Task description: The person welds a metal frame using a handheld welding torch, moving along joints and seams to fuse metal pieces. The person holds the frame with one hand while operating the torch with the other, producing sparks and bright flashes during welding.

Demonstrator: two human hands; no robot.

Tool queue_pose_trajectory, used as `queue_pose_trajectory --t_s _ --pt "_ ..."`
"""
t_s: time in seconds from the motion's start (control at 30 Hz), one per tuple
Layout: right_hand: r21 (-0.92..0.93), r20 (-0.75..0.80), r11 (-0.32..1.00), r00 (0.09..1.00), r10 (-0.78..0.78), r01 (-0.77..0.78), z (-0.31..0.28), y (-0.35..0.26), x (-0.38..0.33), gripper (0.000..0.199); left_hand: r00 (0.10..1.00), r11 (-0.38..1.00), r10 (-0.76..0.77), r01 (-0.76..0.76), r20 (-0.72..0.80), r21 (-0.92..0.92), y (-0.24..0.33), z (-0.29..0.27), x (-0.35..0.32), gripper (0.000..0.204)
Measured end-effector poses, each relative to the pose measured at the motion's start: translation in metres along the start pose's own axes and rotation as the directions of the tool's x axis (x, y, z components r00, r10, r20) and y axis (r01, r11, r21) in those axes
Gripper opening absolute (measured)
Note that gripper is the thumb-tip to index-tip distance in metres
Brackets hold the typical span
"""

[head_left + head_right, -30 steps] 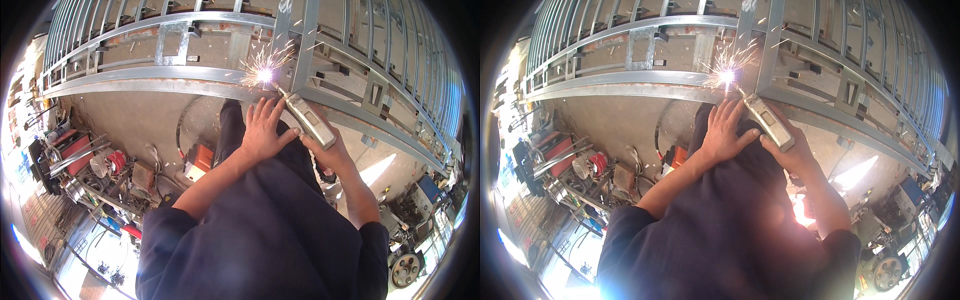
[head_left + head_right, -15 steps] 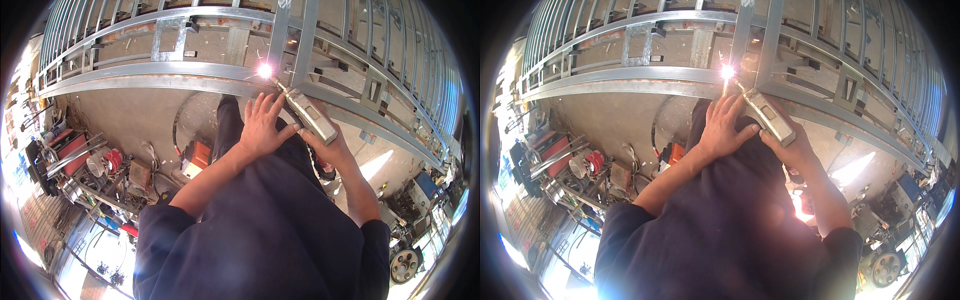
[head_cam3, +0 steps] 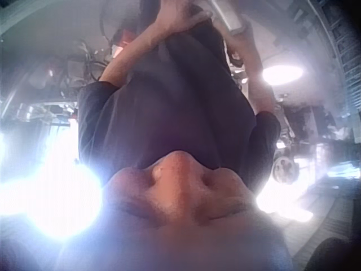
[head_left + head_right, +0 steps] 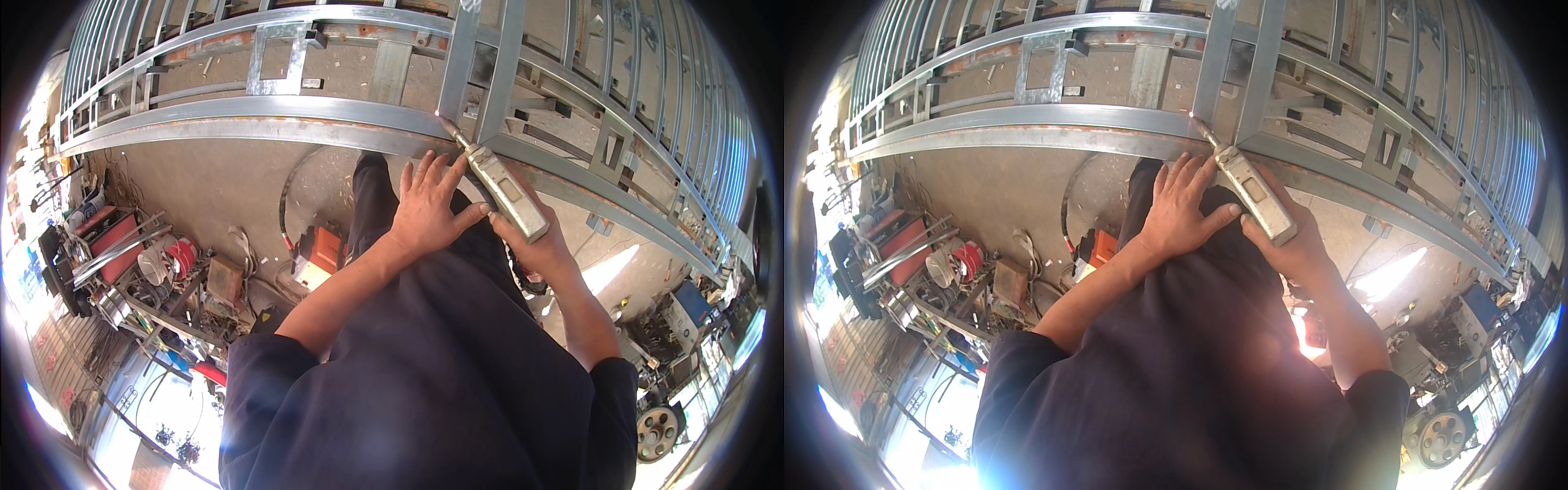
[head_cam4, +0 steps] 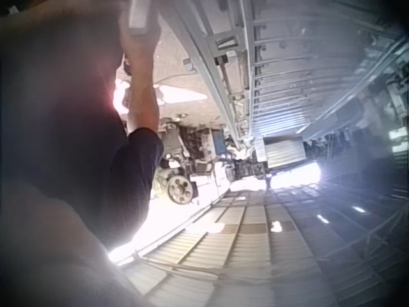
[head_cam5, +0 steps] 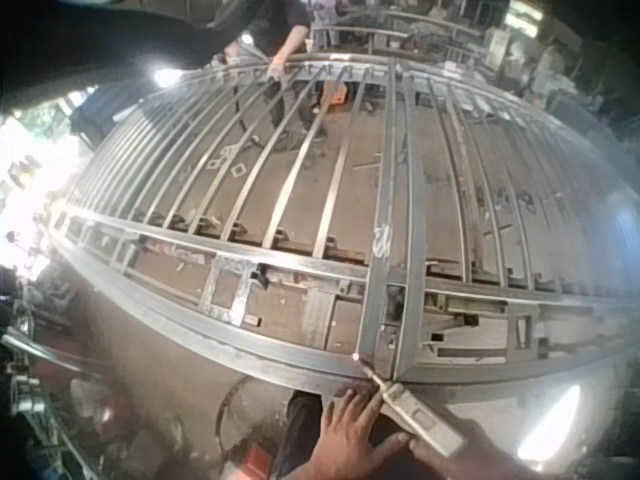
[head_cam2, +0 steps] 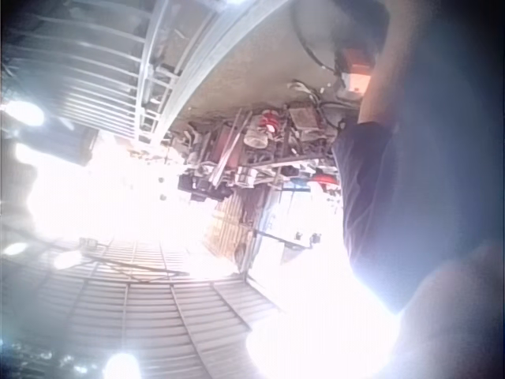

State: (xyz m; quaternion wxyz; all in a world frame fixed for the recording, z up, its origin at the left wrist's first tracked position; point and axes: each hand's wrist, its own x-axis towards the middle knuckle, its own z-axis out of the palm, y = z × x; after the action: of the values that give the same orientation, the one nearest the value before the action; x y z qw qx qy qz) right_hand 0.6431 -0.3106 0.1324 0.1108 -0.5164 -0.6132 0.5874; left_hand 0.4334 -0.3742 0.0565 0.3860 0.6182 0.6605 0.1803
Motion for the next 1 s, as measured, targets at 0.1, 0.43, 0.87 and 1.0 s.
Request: queue_pose_trajectory --t_s 0.1,0.43,0.87,1.0 --pt "-0.028 0.014 0.997 0.997 0.074 -0.073 0.005 -0.008 -0.003 0.078 1.0 1.0 -0.005 0.004 -0.001 -0.025 -0.002 -0.002 -0.001 0.092" --pt "-0.178 -0.089 0.983 0.996 0.017 -0.033 0.023 -0.006 -0.007 0.083 1.0 0.998 0.031 -0.031 0.001 -0.063 -0.011 -0.004 -0.002 0.084" --pt "-0.2 -0.104 0.978 0.994 0.034 -0.054 0.03 -0.01 -0.01 0.085 0.998 0.993 0.058 -0.056 0.015 -0.102 -0.016 -0.01 -0.003 0.082" --pt "-0.188 -0.106 0.981 0.994 0.021 -0.041 0.031 -0.012 -0.01 0.086 0.998 0.992 0.06 -0.057 0.023 -0.108 -0.017 -0.01 -0.002 0.081"
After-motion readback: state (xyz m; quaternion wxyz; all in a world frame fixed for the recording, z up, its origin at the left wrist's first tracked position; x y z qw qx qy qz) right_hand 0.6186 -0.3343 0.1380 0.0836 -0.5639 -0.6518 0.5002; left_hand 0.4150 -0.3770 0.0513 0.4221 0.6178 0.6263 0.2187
